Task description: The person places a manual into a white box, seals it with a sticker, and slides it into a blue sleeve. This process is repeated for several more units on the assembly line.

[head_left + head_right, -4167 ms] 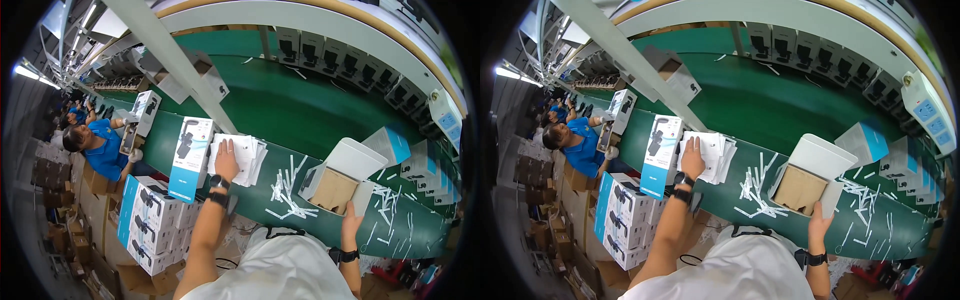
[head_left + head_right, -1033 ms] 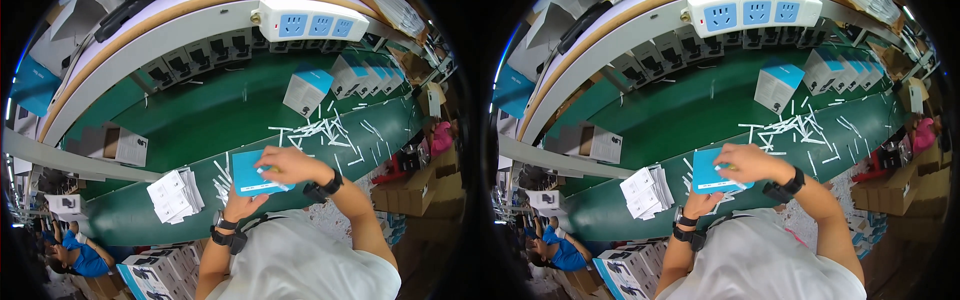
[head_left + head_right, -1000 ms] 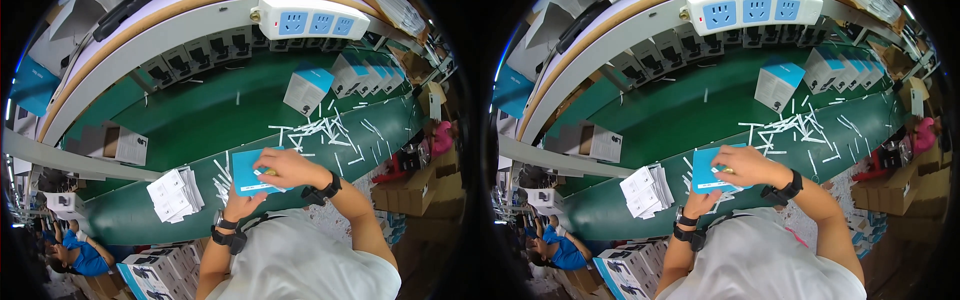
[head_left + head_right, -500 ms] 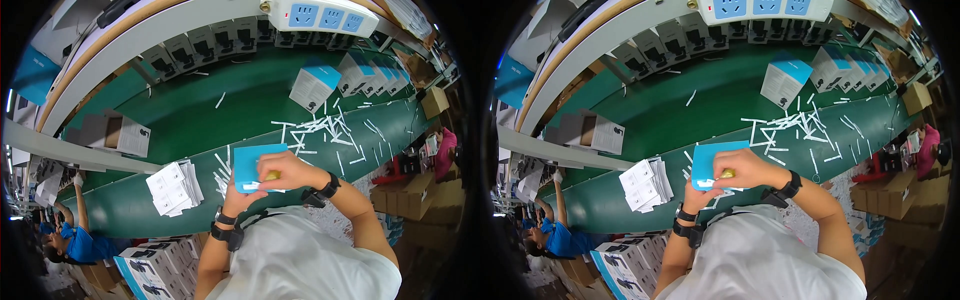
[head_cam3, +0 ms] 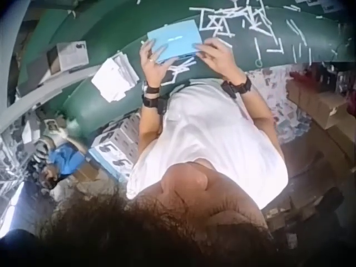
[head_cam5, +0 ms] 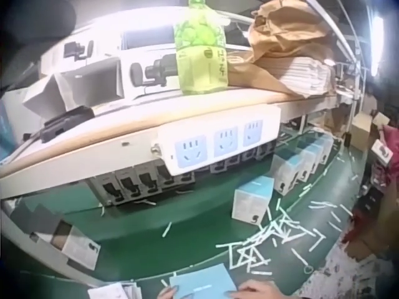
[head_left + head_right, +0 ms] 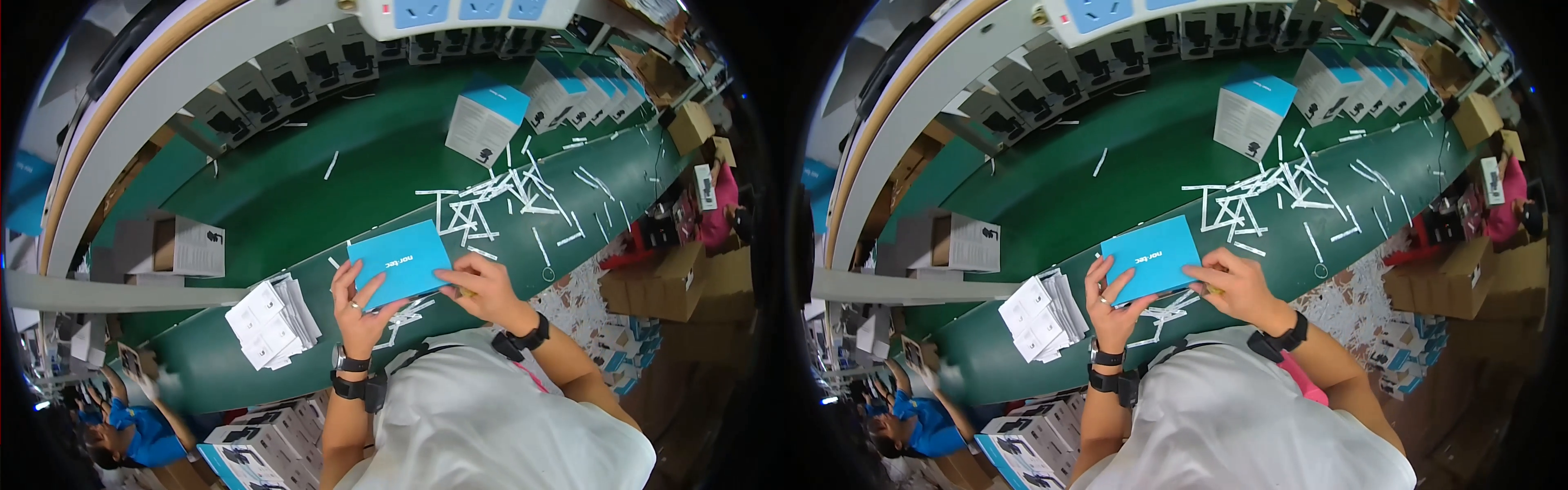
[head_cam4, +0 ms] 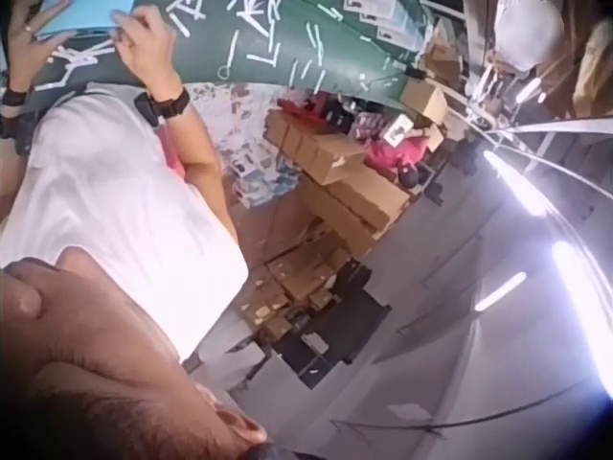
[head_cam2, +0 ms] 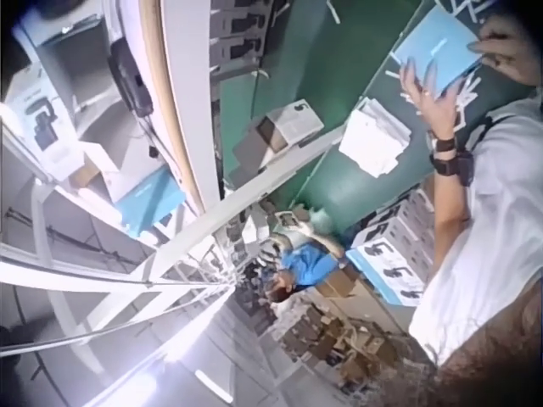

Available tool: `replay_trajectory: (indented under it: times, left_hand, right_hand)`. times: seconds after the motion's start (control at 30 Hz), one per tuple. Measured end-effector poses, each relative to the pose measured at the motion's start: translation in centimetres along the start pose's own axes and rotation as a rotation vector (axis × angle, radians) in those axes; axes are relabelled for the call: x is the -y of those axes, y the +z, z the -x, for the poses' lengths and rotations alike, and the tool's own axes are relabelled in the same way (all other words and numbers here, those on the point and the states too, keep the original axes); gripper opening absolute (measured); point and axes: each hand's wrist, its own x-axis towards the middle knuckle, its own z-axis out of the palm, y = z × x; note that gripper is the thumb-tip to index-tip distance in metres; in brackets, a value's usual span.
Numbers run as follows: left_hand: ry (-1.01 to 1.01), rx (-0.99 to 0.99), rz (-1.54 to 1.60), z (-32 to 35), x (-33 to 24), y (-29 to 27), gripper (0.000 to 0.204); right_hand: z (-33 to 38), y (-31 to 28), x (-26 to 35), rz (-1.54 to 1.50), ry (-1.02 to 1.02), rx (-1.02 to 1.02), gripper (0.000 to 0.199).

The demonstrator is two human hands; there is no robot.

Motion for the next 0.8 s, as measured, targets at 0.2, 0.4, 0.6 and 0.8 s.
replay_trajectory:
  times: [0.2, 0.4, 0.6, 0.8]
  left_hand:
    - [0.188, 0.227, -0.282, 0.0, 1.1, -2.1, 0.065]
    - [0.243, 0.476, -0.62, -2.3, -3.5, -2.0, 0.069]
    - [0.224, 0.52, -0.629, -1.0, -4.4, 1.9, 0.076]
    - [0.349, 0.464, -0.684, -0.1, -2.5, 2.7, 0.07]
  right_hand:
    - [2.1, 1.5, -1.0, 0.038, -0.014, -0.103, 0.036]
    - [2.1, 2.3, -2.4, 0.17, -0.164, -0.078, 0.043]
    - [4.0, 4.2, -3.7, 0.074, -0.232, -0.112, 0.048]
    - [3.9, 3.8, -3.4, 0.098, -0.221, -0.066, 0.048]
